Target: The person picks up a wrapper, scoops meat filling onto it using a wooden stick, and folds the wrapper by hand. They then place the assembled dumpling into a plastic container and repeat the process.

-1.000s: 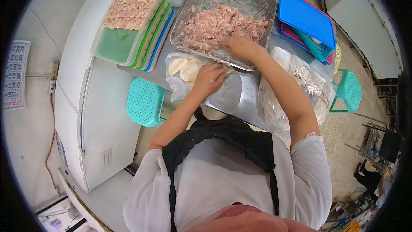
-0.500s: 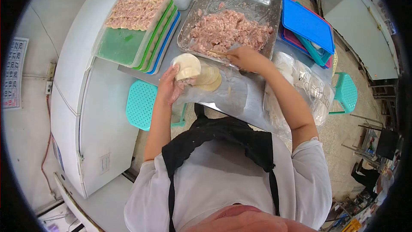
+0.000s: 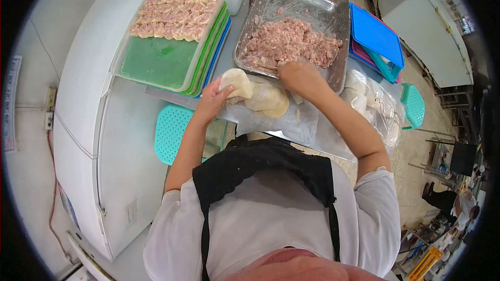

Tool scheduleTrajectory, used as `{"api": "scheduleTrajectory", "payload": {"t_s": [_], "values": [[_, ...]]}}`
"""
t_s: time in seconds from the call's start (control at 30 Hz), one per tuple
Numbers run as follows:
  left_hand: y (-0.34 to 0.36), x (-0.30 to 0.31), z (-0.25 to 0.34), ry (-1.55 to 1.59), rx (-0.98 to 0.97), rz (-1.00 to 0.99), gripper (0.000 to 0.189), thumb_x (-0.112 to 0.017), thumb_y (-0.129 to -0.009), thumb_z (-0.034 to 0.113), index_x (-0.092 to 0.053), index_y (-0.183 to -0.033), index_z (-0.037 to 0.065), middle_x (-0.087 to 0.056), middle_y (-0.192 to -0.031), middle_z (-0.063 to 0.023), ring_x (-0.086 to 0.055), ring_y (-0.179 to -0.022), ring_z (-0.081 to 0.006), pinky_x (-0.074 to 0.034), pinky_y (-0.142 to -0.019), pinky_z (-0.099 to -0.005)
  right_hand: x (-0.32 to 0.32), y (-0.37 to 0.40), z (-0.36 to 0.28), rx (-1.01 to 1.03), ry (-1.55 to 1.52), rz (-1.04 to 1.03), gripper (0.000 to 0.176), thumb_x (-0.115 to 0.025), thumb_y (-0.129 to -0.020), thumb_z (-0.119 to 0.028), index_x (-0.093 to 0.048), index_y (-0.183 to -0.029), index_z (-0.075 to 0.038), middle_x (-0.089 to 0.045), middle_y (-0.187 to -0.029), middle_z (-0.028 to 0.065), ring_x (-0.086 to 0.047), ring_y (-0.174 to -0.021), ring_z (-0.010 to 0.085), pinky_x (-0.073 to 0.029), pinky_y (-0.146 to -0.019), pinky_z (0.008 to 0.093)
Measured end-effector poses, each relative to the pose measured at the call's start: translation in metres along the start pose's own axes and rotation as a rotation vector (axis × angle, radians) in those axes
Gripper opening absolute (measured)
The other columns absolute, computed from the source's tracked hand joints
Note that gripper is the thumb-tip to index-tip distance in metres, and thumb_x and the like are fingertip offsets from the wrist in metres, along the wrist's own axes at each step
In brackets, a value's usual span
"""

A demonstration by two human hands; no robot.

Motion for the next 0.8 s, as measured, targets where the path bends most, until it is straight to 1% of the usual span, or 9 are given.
{"api": "scheduleTrajectory", "payload": {"t_s": [0.03, 0.1, 0.17, 0.23, 0.33, 0.43, 0.53, 0.6, 0.8], "values": [[-0.001, 0.004, 0.003, 0.003, -0.001, -0.008, 0.035, -0.061, -0.088, 0.019, -0.056, -0.115, -0.003, -0.065, -0.102, -0.0141, -0.062, -0.093, -0.021, -0.047, -0.083, -0.0313, 0.019, -0.004, -0.001, -0.006, 0.005, -0.001, 0.018, -0.054, -0.079, -0.015, -0.067, -0.08, -0.003, -0.068, -0.08, 0.0159, -0.068, -0.076, 0.0296, -0.054, -0.063, 0.0412], [-0.002, -0.002, 0.009, -0.776, -0.065, -0.155, 0.04, -0.061, -0.088, 0.013, -0.051, -0.123, -0.005, -0.061, -0.114, -0.0151, -0.058, -0.101, -0.0197, -0.046, -0.088, -0.031, 0.035, -0.009, 0.022, -0.18, 0.155, -0.286, 0.018, -0.054, -0.08, -0.015, -0.068, -0.077, -0.003, -0.068, -0.08, 0.0154, -0.068, -0.075, 0.0296, -0.055, -0.061, 0.0412], [0.0, -0.001, 0.01, -0.726, -0.079, -0.154, 0.044, -0.061, -0.088, 0.014, -0.048, -0.125, -0.006, -0.059, -0.117, -0.0163, -0.057, -0.103, -0.0203, -0.045, -0.09, -0.0314, 0.029, -0.027, 0.047, -0.191, 0.165, -0.216, 0.016, -0.055, -0.079, -0.014, -0.068, -0.075, -0.004, -0.068, -0.077, 0.0144, -0.069, -0.074, 0.0289, -0.055, -0.06, 0.0406], [-0.001, 0.005, 0.005, -0.675, -0.088, -0.145, 0.047, -0.061, -0.089, 0.015, -0.045, -0.128, -0.006, -0.058, -0.119, -0.0175, -0.057, -0.104, -0.021, -0.044, -0.093, -0.0318, 0.039, -0.05, 0.057, -0.111, 0.233, 0.09, 0.014, -0.056, -0.077, -0.012, -0.068, -0.074, -0.005, -0.067, -0.074, 0.0138, -0.069, -0.071, 0.0286, -0.055, -0.058, 0.0401], [0.001, 0.006, 0.002, -0.501, -0.12, -0.21, 0.049, -0.055, -0.087, 0.01, -0.042, -0.131, -0.006, -0.055, -0.123, -0.017, -0.055, -0.109, -0.0199, -0.042, -0.096, -0.0315, 0.01, -0.073, 0.049, -0.124, 0.292, 0.098, 0.014, -0.056, -0.076, -0.011, -0.068, -0.074, -0.005, -0.067, -0.073, 0.0139, -0.068, -0.068, 0.0287, -0.054, -0.057, 0.0406], [0.007, 0.011, 0.006, -0.671, -0.132, -0.154, 0.054, -0.049, -0.081, 0.002, -0.04, -0.134, -0.004, -0.053, -0.127, -0.0131, -0.053, -0.113, -0.0196, -0.041, -0.096, -0.0308, 0.0, -0.057, 0.03, -0.117, 0.191, 0.025, 0.013, -0.057, -0.075, -0.011, -0.068, -0.072, -0.006, -0.067, -0.072, 0.0143, -0.067, -0.067, 0.0286, -0.053, -0.056, 0.0409], [0.008, 0.02, 0.001, -0.266, -0.097, -0.089, 0.056, -0.044, -0.077, -0.003, -0.043, -0.132, -0.002, -0.057, -0.123, -0.0139, -0.056, -0.113, -0.0231, -0.042, -0.097, -0.0311, 0.002, -0.033, -0.003, -0.065, 0.113, -0.047, 0.013, -0.057, -0.074, -0.011, -0.068, -0.07, -0.006, -0.066, -0.07, 0.0146, -0.068, -0.066, 0.0285, -0.053, -0.055, 0.041], [0.015, 0.021, 0.003, 0.369, 0.045, 0.013, 0.053, -0.048, -0.08, -0.005, -0.042, -0.133, -0.002, -0.056, -0.123, -0.0117, -0.055, -0.114, -0.022, -0.042, -0.098, -0.032, 0.003, -0.012, -0.011, -0.027, 0.115, -0.022, 0.013, -0.057, -0.074, -0.011, -0.068, -0.07, -0.006, -0.066, -0.07, 0.0146, -0.067, -0.066, 0.0288, -0.053, -0.055, 0.0409], [0.018, 0.019, 0.009, 0.305, -0.047, 0.145, 0.046, -0.062, -0.086, 0.002, -0.046, -0.128, 0.001, -0.06, -0.116, -0.0084, -0.059, -0.104, -0.0167, -0.049, -0.087, -0.0282, 0.026, -0.009, 0.057, -0.142, 0.169, -0.097, 0.015, -0.056, -0.077, -0.014, -0.068, -0.076, -0.005, -0.066, -0.072, 0.0165, -0.067, -0.067, 0.0296, -0.054, -0.059, 0.0396]]}}
Point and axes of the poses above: each hand's wrist, its own y-axis away from the middle knuckle, its own x-axis out of the back of the hand, z = x × y, the point moved 9 cm from there along -y, towards the middle knuckle
